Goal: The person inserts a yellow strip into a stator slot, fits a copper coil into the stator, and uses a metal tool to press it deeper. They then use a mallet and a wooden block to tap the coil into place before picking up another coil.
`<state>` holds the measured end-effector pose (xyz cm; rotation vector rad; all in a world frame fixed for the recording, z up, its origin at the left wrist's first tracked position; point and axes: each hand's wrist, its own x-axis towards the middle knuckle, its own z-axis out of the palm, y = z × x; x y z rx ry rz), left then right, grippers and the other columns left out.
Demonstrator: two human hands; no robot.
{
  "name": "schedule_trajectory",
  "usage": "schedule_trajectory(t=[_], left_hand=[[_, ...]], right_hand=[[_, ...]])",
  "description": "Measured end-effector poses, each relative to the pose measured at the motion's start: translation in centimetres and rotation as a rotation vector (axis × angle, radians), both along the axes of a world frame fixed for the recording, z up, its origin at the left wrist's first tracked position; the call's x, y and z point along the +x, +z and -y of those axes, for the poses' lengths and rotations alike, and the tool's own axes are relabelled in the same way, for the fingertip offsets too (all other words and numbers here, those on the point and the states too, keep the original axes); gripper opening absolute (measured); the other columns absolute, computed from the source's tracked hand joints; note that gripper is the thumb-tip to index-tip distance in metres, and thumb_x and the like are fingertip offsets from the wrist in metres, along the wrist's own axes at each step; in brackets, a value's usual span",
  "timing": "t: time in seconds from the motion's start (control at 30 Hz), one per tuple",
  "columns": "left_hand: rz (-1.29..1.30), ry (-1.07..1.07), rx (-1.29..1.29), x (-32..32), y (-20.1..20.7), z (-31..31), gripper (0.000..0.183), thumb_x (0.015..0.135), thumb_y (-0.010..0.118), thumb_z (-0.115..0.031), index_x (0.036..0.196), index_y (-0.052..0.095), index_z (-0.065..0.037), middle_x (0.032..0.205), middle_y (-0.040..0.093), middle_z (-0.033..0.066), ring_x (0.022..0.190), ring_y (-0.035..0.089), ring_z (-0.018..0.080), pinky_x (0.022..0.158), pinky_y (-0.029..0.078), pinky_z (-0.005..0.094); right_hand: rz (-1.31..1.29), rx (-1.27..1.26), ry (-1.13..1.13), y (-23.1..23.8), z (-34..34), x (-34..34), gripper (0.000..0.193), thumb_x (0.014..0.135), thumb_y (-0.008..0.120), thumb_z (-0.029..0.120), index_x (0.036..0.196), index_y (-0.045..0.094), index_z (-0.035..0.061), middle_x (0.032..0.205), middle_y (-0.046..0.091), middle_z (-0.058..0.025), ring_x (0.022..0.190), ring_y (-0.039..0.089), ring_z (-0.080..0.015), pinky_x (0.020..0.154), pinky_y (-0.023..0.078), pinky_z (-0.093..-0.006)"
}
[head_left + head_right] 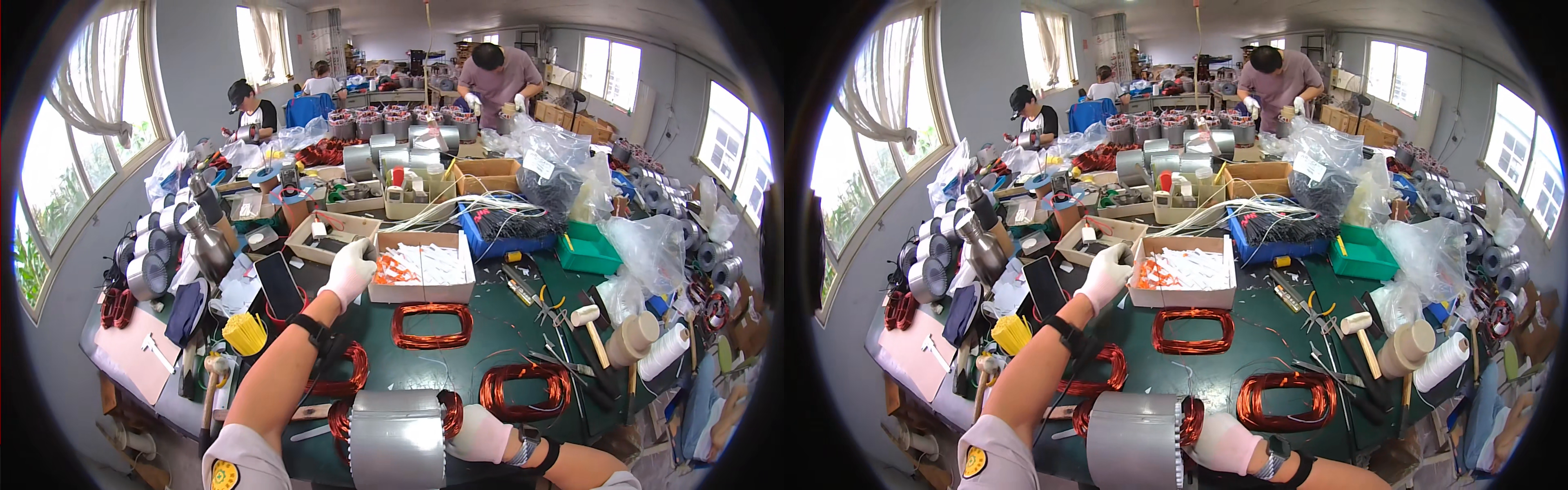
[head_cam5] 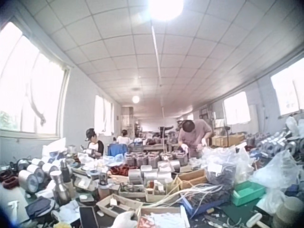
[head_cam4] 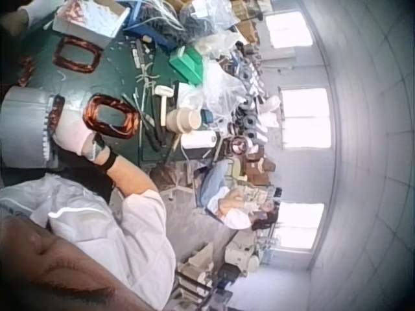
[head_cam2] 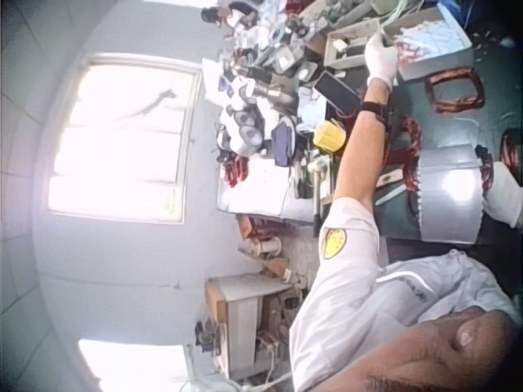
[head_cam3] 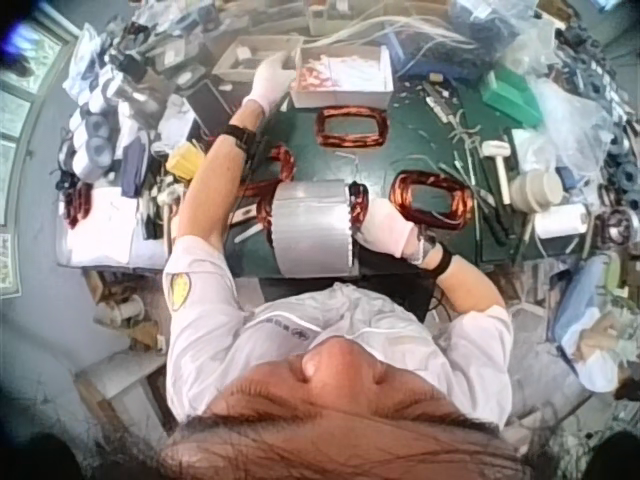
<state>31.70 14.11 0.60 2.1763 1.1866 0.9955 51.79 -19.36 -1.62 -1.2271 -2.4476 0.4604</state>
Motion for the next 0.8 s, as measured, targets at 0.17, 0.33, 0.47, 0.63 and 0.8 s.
schedule_trajectory(t=[0.17,0.33,0.47,0.63,0.8], left_hand=[[-0.089,-0.015,-0.011,1.7,-1.9,-2.1,0.027,0.091,0.058,-0.011,0.109,0.073,0.0,0.099,0.075,0.0236,0.097,0.072,0.0345,0.089,0.055,0.0396],[0.026,-0.049,0.04,-0.4,-2.2,-0.1,0.039,0.095,0.059,-0.021,0.127,0.067,0.0,0.109,0.074,0.0255,0.103,0.071,0.0407,0.093,0.054,0.0461],[-0.018,-0.123,-0.156,-5.6,2.3,9.2,0.026,0.096,0.057,-0.011,0.116,0.066,0.003,0.099,0.073,0.0169,0.09,0.07,0.024,0.085,0.056,0.0371],[-0.119,-0.448,-0.561,-15.1,2.9,21.7,0.028,0.094,0.061,-0.017,0.116,0.064,0.0,0.097,0.072,0.0211,0.096,0.072,0.0337,0.086,0.055,0.0392],[0.127,-0.188,-0.097,-12.1,-3.5,28.6,0.046,0.091,0.069,-0.011,0.133,0.054,0.0,0.095,0.066,0.0173,0.087,0.068,0.0381,0.075,0.056,0.044]], right_hand=[[0.017,-0.016,0.015,0.1,0.2,-0.1,0.015,0.083,0.068,0.02,0.079,0.063,0.0065,0.069,0.064,-0.0104,0.064,0.066,-0.0354,0.061,0.055,-0.0446],[0.026,-0.041,0.033,0.0,0.3,0.0,0.012,0.09,0.063,0.019,0.09,0.067,0.0084,0.076,0.068,-0.0131,0.069,0.069,-0.0365,0.062,0.056,-0.0483],[-0.124,0.043,0.052,-2.7,0.6,0.5,0.011,0.087,0.064,0.015,0.093,0.068,0.0068,0.086,0.07,-0.0139,0.078,0.069,-0.0353,0.068,0.056,-0.0463],[0.11,-0.032,0.093,0.1,1.6,2.2,0.033,0.095,0.067,0.017,0.125,0.069,0.0041,0.128,0.072,-0.0122,0.122,0.066,-0.0301,0.1,0.052,-0.0423],[0.329,-0.038,0.21,-2.0,4.7,7.2,0.031,0.1,0.063,0.022,0.123,0.068,0.0019,0.129,0.071,-0.0159,0.12,0.067,-0.0302,0.1,0.052,-0.0436]])
